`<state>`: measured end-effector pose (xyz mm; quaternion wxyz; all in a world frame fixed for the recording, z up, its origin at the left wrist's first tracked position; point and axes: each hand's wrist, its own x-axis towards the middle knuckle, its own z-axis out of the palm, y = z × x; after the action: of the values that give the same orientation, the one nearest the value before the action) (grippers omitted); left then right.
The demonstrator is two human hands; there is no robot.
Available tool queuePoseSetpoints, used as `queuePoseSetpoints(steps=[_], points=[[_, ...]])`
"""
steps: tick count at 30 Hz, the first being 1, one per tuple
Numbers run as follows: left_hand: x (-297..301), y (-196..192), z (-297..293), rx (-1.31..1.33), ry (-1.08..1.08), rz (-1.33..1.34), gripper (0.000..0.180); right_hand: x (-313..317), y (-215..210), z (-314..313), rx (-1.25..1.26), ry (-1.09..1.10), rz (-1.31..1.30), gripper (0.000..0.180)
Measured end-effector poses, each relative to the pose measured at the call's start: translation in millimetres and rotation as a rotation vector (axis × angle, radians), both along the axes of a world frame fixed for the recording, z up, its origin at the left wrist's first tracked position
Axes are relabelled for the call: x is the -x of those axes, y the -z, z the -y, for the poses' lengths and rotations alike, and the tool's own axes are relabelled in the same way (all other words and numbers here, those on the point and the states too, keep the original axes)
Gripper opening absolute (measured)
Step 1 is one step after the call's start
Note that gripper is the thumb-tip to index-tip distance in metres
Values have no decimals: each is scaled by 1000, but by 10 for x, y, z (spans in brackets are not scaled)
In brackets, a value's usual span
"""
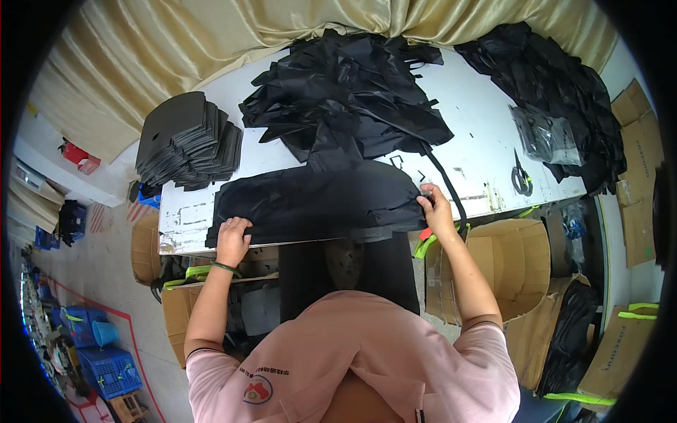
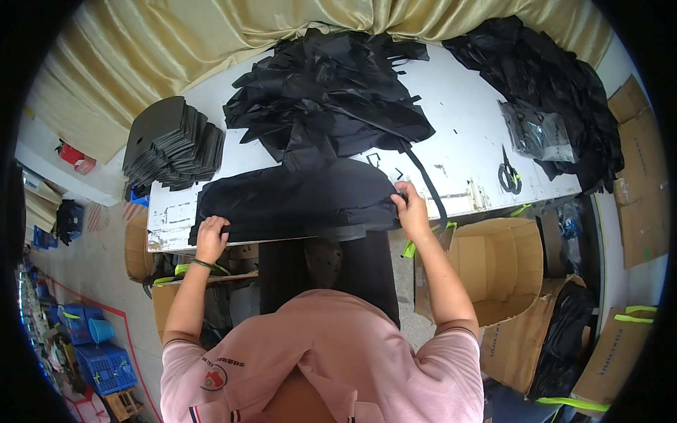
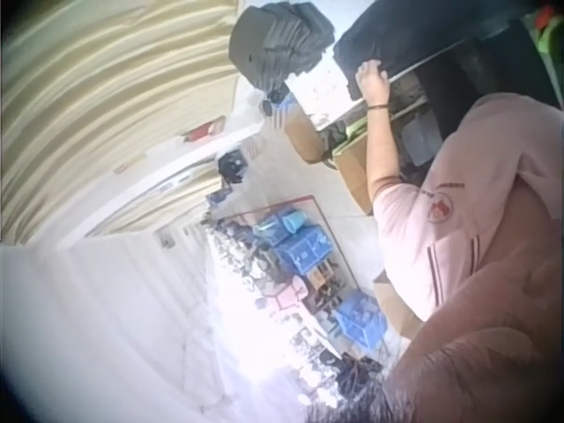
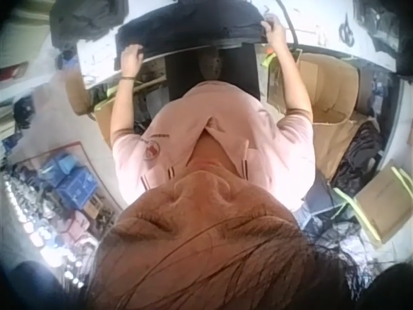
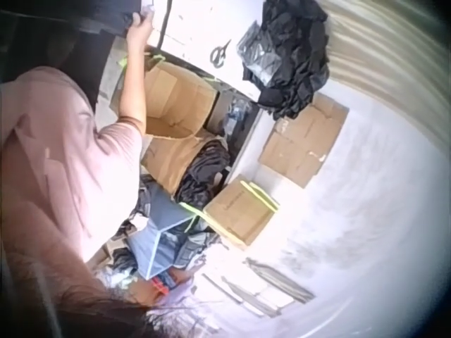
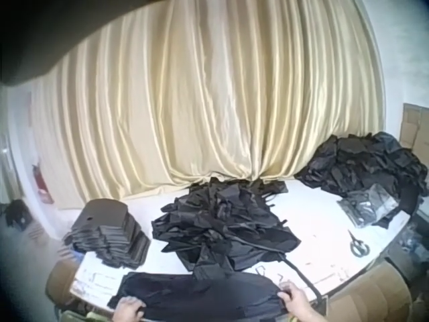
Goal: Sorting and inspecting black fabric components on a workbench in a factory environment.
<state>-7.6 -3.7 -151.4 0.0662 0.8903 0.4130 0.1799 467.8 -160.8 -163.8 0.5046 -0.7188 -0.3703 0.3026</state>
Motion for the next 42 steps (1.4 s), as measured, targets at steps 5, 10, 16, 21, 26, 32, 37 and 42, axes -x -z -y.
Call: queuePoseSetpoints(steps=[5,10,16,21,26,32,37,42], points=[[117,-5,-34,22,-43,2,28,309,-401,-179,-249,-147,942,40],[248,-155,108,69,-41,-117,28,1127,-787,-177,-130,-909,937,77],[132,8,-34,7,41,70,30,914,-554,68,218,-927,1094,97],[336,-26,65,-55,-56,51,30,1038,-731,-64,194,-989,1247,81],[315,230,51,31,-40,-29,28,994,-685,-132,25,-924,1350,83],[521,172,-93,59,34,-18,24,977,-639,-74,56,-1080,1161,89],[1113,-65,-110,3,-209,-63,25,940,-632,-57,45,-1113,1151,90],[944,-308,-24,-151,-188,-8,31,848,-603,36,108,-1132,1147,91]])
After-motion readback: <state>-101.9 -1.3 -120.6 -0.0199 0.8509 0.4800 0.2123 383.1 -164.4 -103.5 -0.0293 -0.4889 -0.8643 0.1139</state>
